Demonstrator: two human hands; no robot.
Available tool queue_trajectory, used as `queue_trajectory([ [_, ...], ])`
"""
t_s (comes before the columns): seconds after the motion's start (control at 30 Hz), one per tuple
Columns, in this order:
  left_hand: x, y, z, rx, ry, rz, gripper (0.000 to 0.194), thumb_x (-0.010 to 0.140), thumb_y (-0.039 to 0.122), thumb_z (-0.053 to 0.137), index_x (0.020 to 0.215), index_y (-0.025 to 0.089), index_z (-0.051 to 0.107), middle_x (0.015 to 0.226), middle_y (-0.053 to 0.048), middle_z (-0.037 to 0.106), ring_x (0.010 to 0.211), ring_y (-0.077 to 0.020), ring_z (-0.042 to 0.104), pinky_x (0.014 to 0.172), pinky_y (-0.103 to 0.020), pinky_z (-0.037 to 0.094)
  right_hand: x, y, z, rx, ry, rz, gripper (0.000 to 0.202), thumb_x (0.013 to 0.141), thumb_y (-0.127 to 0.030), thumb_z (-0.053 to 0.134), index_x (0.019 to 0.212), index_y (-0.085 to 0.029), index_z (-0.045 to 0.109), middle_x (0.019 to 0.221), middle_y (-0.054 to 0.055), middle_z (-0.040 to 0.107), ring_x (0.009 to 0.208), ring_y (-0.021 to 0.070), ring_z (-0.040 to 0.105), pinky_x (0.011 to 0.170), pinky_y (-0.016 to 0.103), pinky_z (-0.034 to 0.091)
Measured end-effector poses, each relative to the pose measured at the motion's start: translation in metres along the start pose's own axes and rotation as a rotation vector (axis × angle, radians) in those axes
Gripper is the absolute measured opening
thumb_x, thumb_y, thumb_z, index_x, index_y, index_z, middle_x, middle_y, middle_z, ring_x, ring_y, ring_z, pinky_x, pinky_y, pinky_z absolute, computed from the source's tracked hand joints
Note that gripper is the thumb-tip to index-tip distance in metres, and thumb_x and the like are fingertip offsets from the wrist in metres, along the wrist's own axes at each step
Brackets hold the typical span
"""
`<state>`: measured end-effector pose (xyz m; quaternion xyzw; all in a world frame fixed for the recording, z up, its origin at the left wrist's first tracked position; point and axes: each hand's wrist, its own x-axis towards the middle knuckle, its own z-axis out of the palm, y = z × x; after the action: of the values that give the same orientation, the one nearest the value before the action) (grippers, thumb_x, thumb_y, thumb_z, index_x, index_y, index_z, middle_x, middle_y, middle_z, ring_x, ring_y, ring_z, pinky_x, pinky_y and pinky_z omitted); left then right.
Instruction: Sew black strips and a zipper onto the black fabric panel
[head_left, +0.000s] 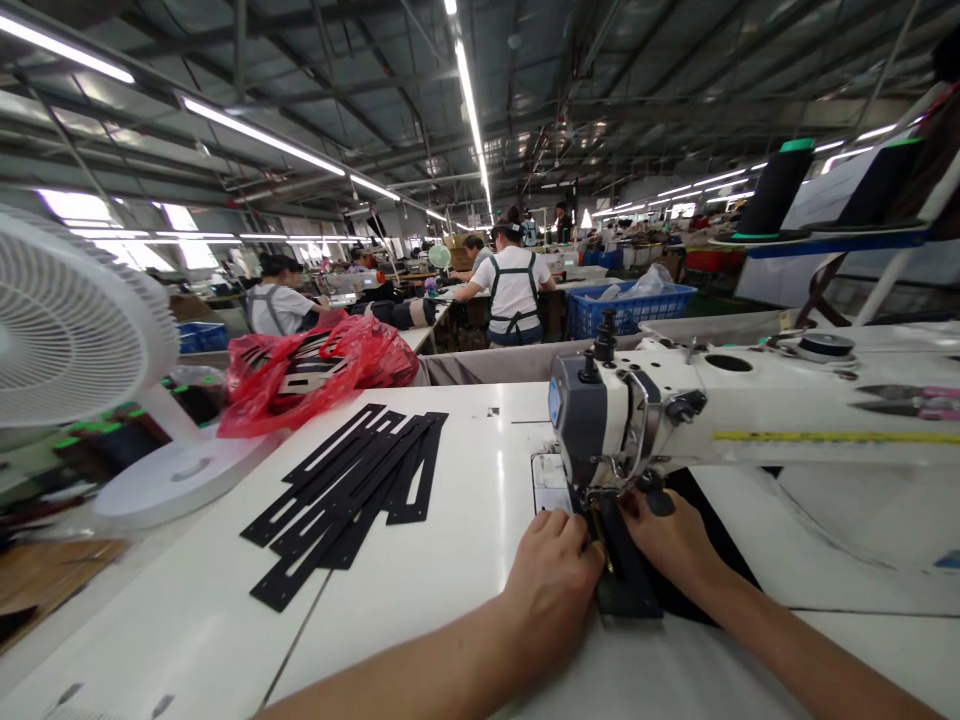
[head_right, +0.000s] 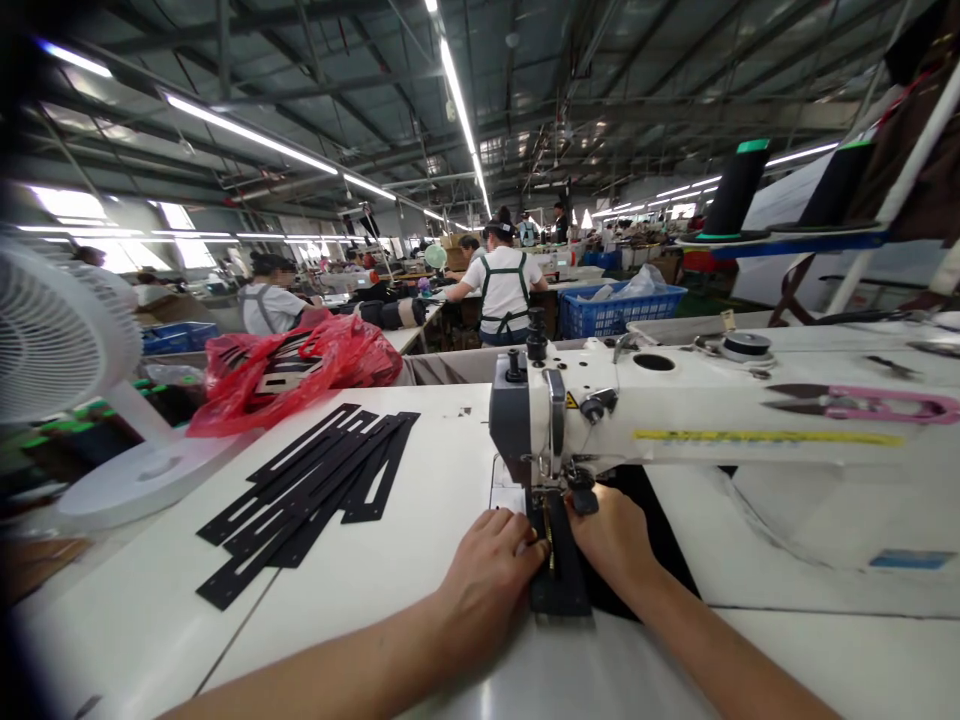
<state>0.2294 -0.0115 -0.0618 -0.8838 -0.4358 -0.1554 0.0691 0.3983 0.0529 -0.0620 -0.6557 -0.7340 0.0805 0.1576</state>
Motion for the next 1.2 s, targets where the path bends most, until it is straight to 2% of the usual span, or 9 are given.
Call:
queue_trajectory([
  [0.17, -0.001, 0.001, 0.000, 0.005, 0.029, -0.001, 0.009, 0.084, 0.017, 0.052, 0.091, 0.017, 0.058, 0.089, -0.005, 0.053, 0.081, -0.0215, 0.047, 0.074, -0.035, 0.042, -0.004, -0.003, 0.003, -0.036, 0.050, 0.004, 0.029, 0.085, -0.033, 0.045, 0.074, -0.017, 0.065, 0.073, 0.010, 0.067, 0.073, 0.0218, 0.064, 0.057, 0.026, 0.037],
  [0.3, -0.002, 0.001, -0.003, -0.033, 0.035, -0.023, 0.014, 0.082, 0.017, 0.055, 0.096, 0.018, 0.059, 0.094, -0.005, 0.053, 0.086, -0.0218, 0.047, 0.077, -0.036, 0.041, -0.002, 0.004, 0.003, -0.005, 0.019, -0.045, 0.027, 0.084, -0.031, 0.045, 0.074, -0.018, 0.066, 0.072, 0.007, 0.068, 0.072, 0.0204, 0.064, 0.057, 0.025, 0.039],
  [0.4, -0.004, 0.001, -0.005, -0.065, 0.047, -0.033, 0.019, 0.082, 0.017, 0.055, 0.101, 0.019, 0.059, 0.101, -0.006, 0.052, 0.093, -0.0222, 0.047, 0.083, -0.036, 0.041, 0.000, 0.010, 0.002, 0.042, 0.009, -0.129, 0.026, 0.083, -0.029, 0.044, 0.082, -0.019, 0.068, 0.080, 0.006, 0.069, 0.078, 0.0214, 0.064, 0.063, 0.026, 0.043],
  [0.53, -0.004, 0.002, -0.009, -0.059, 0.032, -0.019, 0.027, 0.088, 0.020, 0.049, 0.114, 0.019, 0.055, 0.101, -0.007, 0.052, 0.094, -0.0225, 0.047, 0.083, -0.037, 0.041, 0.001, 0.015, -0.002, 0.125, -0.010, -0.284, 0.025, 0.081, -0.022, 0.043, 0.081, -0.019, 0.068, 0.084, 0.005, 0.069, 0.083, 0.0196, 0.064, 0.075, 0.027, 0.047],
  [0.73, -0.001, 0.001, -0.012, -0.048, -0.044, -0.027, 0.026, 0.085, 0.023, 0.052, 0.111, 0.022, 0.056, 0.098, -0.006, 0.051, 0.091, -0.0226, 0.045, 0.078, -0.036, 0.042, 0.000, 0.021, -0.006, 0.164, -0.010, -0.467, 0.025, 0.079, -0.021, 0.044, 0.087, -0.021, 0.067, 0.094, 0.005, 0.067, 0.092, 0.0198, 0.062, 0.084, 0.031, 0.047],
  [0.87, -0.001, 0.001, -0.012, -0.057, -0.040, -0.018, 0.026, 0.085, 0.023, 0.052, 0.111, 0.020, 0.056, 0.099, -0.007, 0.051, 0.091, -0.0233, 0.045, 0.078, -0.036, 0.043, 0.003, 0.024, -0.002, 0.099, 0.004, -0.495, 0.026, 0.079, -0.019, 0.042, 0.086, -0.020, 0.067, 0.090, 0.007, 0.067, 0.090, 0.0227, 0.062, 0.082, 0.034, 0.048],
  [1.0, -0.001, 0.001, -0.012, -0.059, -0.030, 0.002, 0.024, 0.085, 0.020, 0.050, 0.108, 0.018, 0.057, 0.098, -0.007, 0.051, 0.089, -0.0237, 0.045, 0.076, -0.036, 0.043, 0.006, 0.025, 0.001, 0.014, 0.002, -0.515, 0.026, 0.078, -0.014, 0.043, 0.087, -0.020, 0.066, 0.087, 0.007, 0.068, 0.091, 0.0221, 0.063, 0.083, 0.032, 0.047],
  [1.2, 0.001, 0.000, -0.010, -0.053, -0.009, 0.020, 0.020, 0.086, 0.021, 0.050, 0.104, 0.016, 0.058, 0.097, -0.008, 0.050, 0.089, -0.0239, 0.045, 0.072, -0.035, 0.044, 0.005, 0.018, 0.000, -0.117, 0.074, -0.472, 0.023, 0.074, -0.008, 0.047, 0.081, -0.017, 0.066, 0.079, 0.009, 0.067, 0.080, 0.0230, 0.064, 0.078, 0.032, 0.047],
])
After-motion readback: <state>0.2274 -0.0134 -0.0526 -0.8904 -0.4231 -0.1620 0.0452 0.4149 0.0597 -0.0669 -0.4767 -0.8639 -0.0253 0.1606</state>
